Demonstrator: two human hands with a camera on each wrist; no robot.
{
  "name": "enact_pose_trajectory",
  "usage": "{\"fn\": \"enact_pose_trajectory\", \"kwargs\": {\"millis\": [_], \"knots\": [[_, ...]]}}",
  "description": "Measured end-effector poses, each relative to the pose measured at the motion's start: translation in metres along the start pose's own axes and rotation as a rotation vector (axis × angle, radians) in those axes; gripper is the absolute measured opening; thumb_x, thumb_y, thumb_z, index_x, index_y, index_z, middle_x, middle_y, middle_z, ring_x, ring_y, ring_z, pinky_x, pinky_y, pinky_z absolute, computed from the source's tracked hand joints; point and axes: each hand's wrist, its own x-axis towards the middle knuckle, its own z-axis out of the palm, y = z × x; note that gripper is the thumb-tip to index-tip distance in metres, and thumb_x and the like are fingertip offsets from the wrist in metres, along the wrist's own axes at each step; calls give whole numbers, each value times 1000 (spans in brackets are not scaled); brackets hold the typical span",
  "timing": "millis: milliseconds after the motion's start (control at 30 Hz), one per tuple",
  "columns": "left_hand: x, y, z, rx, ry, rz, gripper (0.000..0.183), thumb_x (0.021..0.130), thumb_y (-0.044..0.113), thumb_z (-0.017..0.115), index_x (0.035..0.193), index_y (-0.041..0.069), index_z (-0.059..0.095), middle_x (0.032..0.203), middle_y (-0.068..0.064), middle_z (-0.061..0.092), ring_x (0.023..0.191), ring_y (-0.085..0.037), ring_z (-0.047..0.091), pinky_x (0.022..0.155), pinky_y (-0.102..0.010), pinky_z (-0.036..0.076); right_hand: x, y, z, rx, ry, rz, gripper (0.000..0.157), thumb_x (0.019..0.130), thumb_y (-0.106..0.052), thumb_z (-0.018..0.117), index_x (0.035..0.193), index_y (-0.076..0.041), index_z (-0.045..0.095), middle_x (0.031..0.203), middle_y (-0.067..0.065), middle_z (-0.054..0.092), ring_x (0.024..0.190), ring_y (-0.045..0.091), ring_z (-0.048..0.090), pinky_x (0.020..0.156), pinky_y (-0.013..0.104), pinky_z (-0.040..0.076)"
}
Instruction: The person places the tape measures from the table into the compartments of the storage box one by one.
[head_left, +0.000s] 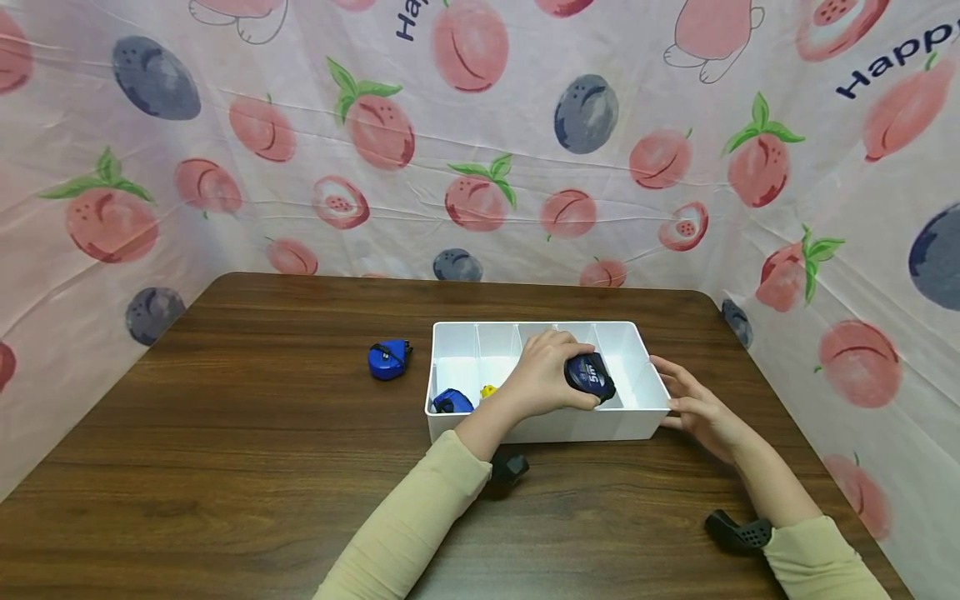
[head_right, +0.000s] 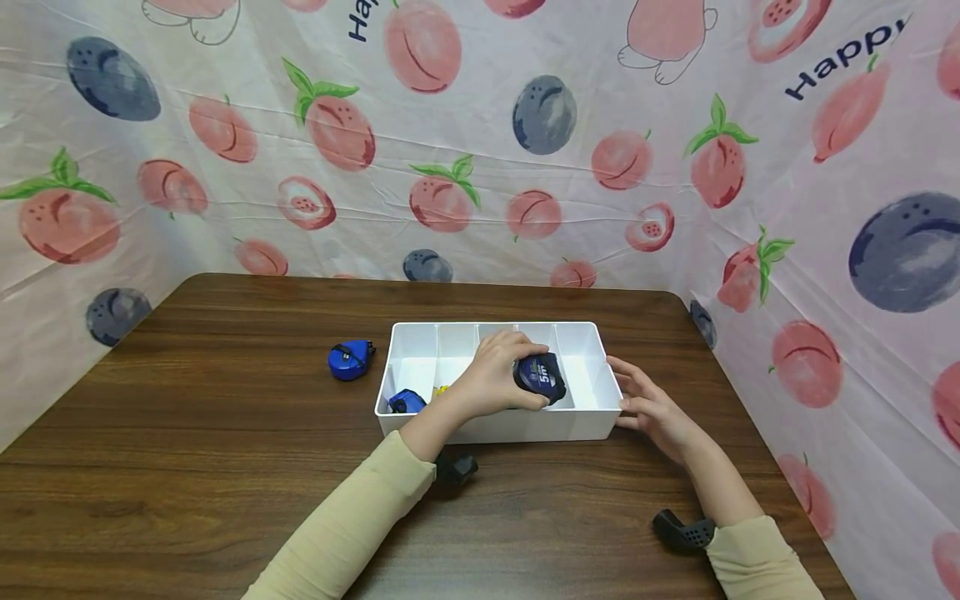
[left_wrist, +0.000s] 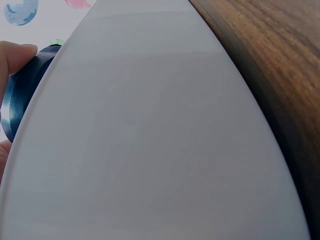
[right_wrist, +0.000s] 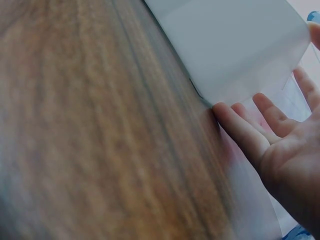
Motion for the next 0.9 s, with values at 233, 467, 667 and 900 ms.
{"fn": "enact_pose_trajectory", "kwargs": {"millis": [233,467,667,900], "knots": [[0,1,-1,7,-1,-2,65,65,38,82,123,13,65,99,6,57,100,-13,46,98,-37,31,0,-1,0,-9,-1,-3,62,95,-9,40,153,-17,18,151,33,0,120,9,46,90,34,47],[1,1,2,18,3,6,65,66,39,82,123,13,66,101,4,58,100,-14,47,99,-37,31,0,-2,2,-11,3,-6,61,96,-9,41,152,-16,19,150,34,1,119,8,48,90,33,48],[1,2,2,26,-4,4,66,69,43,82,125,13,64,105,3,58,103,-15,46,100,-37,30,-1,-2,2,-16,6,-3,62,95,-10,41,152,-16,19,150,34,2,119,10,48,90,33,47],[0,1,2,33,-20,6,68,71,47,81,127,14,63,109,2,58,104,-15,46,101,-37,30,-1,-1,1,-16,12,6,62,95,-11,42,152,-16,19,150,34,2,118,9,48,90,33,48]]}}
